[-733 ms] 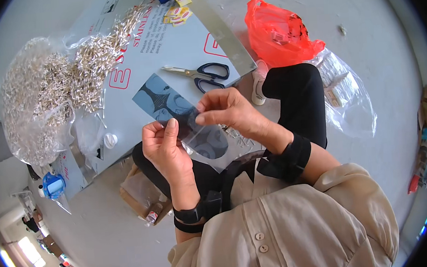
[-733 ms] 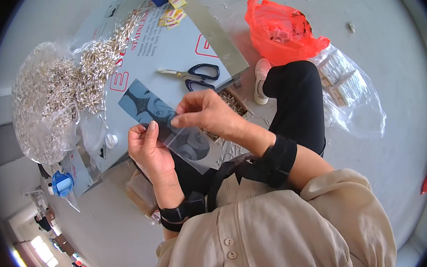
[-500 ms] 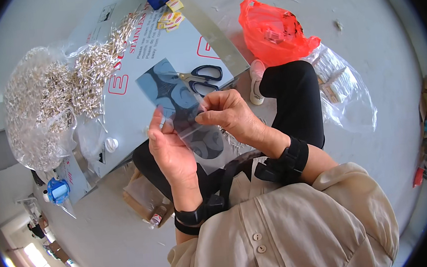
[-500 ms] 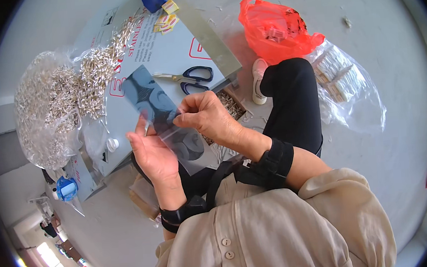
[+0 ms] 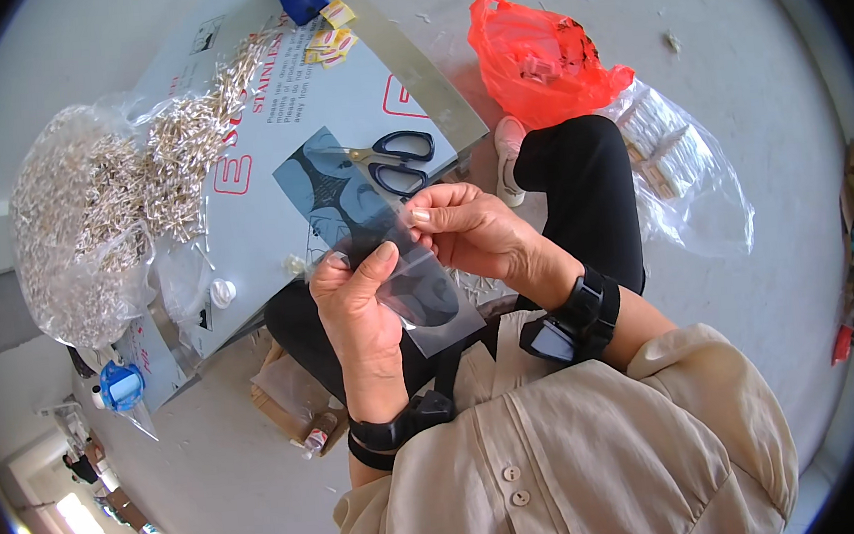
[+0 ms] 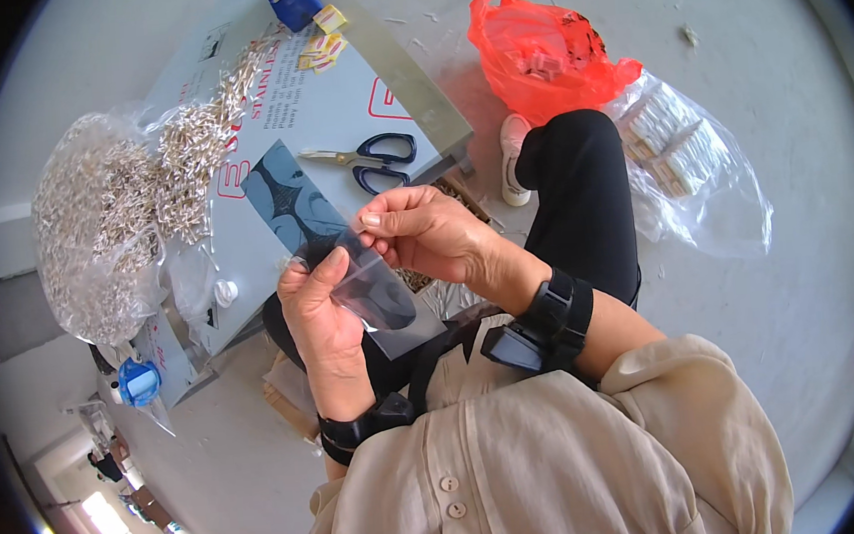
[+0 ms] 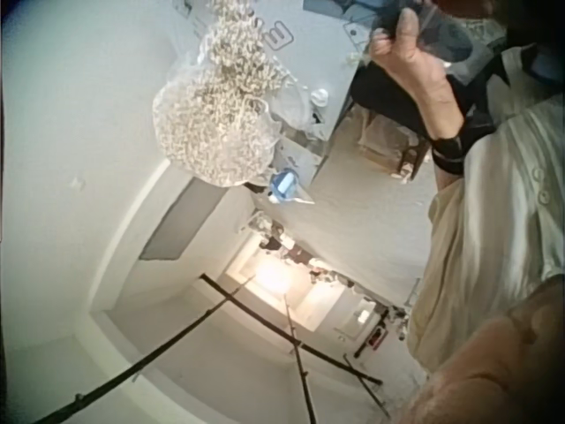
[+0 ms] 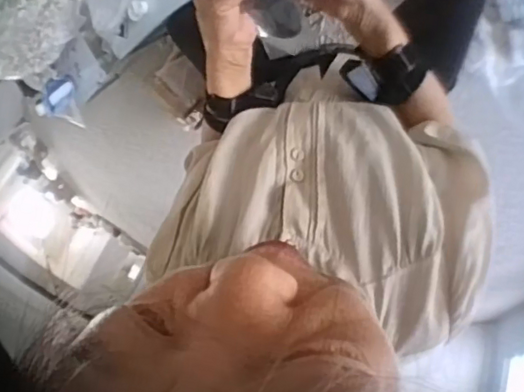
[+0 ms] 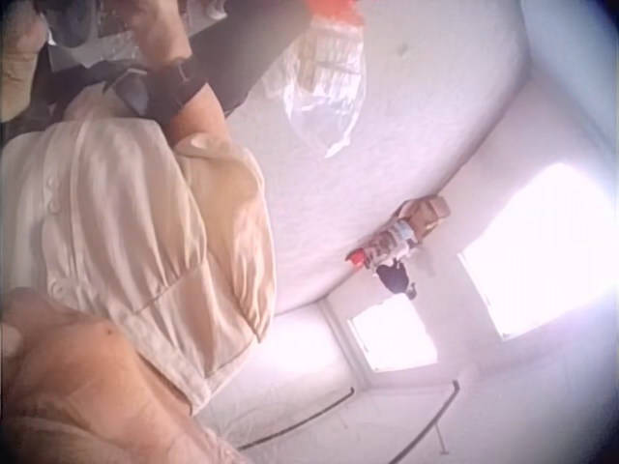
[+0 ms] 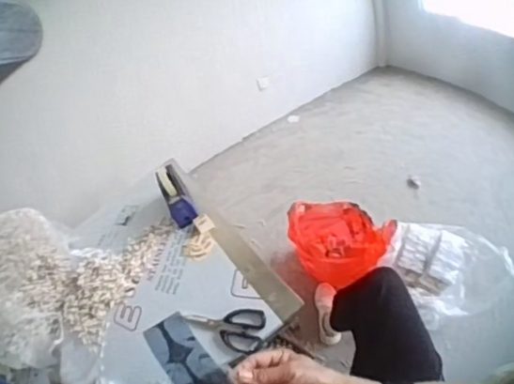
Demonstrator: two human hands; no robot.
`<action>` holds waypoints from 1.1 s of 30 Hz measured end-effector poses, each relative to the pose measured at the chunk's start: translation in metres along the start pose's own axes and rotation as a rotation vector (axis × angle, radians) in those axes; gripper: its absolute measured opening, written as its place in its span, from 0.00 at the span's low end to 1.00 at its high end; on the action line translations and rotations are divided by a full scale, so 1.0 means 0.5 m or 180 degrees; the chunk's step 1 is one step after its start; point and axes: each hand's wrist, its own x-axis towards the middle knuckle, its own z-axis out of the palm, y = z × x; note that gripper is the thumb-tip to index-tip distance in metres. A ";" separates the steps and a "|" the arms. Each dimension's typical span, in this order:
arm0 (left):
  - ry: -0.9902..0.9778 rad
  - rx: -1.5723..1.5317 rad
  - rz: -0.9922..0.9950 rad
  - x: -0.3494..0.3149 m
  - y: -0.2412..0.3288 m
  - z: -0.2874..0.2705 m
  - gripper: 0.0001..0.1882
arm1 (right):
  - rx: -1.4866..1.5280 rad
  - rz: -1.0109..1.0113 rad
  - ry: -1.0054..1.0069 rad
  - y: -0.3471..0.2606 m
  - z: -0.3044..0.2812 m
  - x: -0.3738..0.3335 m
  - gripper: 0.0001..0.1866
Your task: Packing small items into plastic bags, using tape and scissors to secure them.
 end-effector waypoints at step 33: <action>0.0236 0.0332 0.0394 -0.013 0.007 0.019 0.10 | -0.0957 -0.0400 0.0534 -0.008 0.041 -0.027 0.06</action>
